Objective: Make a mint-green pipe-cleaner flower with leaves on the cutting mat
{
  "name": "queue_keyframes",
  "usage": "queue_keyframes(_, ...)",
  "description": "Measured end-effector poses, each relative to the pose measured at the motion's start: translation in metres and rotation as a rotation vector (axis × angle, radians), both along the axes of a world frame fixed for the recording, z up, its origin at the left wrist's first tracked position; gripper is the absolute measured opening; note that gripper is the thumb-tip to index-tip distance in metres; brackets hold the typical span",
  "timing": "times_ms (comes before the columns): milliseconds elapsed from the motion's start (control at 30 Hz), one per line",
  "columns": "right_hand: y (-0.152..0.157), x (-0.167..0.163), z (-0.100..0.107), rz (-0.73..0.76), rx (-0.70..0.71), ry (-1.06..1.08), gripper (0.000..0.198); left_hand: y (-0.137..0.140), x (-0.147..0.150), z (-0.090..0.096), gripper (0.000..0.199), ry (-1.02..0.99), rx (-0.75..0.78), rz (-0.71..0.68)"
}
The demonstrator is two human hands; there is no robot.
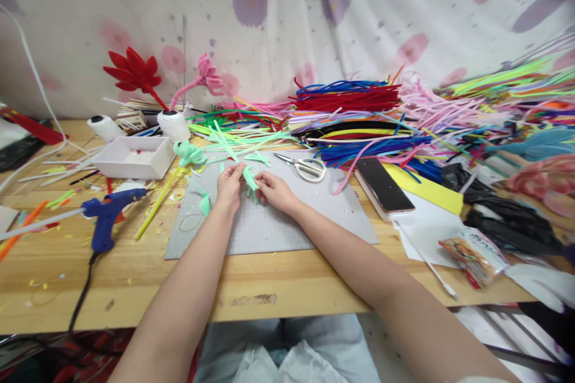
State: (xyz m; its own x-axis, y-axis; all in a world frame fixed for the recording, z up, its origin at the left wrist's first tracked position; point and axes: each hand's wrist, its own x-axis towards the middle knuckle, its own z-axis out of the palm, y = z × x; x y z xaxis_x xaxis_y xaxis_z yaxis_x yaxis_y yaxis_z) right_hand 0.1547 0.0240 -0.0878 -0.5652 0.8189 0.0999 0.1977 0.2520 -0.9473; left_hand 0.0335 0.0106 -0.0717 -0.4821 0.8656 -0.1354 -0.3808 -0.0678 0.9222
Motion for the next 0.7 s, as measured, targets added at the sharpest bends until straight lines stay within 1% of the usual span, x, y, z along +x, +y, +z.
queue_keyframes(133,0.001,-0.002,-0.001,0.059,-0.101,0.059,0.023,0.0,-0.001,-0.002,0.03,0.119,0.088,0.048)
queue_keyframes(200,0.003,-0.003,-0.001,0.068,-0.134,0.092,0.027,0.0,-0.002,-0.002,0.03,0.147,0.115,0.032)
queue_keyframes(233,0.003,-0.003,-0.001,0.072,-0.135,0.095,0.026,0.0,-0.002,-0.002,0.029,0.144,0.114,0.019)
queue_keyframes(300,0.003,-0.004,-0.001,0.079,-0.12,0.082,0.022,-0.001,-0.002,-0.002,0.029,0.115,0.086,-0.015)
queue_keyframes(367,0.003,-0.005,0.0,0.069,-0.097,0.064,0.02,-0.002,0.0,-0.001,0.03,0.08,0.045,-0.083)
queue_keyframes(433,0.002,-0.005,0.0,0.048,-0.088,0.05,0.02,-0.003,0.001,-0.001,0.032,0.048,0.013,-0.167)
queue_keyframes(500,0.001,-0.005,0.0,0.055,-0.081,0.03,0.022,-0.004,0.001,0.0,0.031,0.016,0.001,-0.214)
queue_keyframes(567,0.001,-0.003,0.002,0.099,-0.052,-0.015,0.025,-0.005,0.0,0.001,0.026,-0.039,0.004,-0.188)
queue_keyframes(633,0.005,0.0,0.005,0.106,0.024,-0.091,0.031,-0.004,-0.004,0.002,0.019,-0.095,0.016,-0.11)
queue_keyframes(700,0.014,0.004,0.011,0.004,0.142,-0.191,0.033,-0.004,-0.008,0.002,0.016,-0.106,0.018,-0.022)
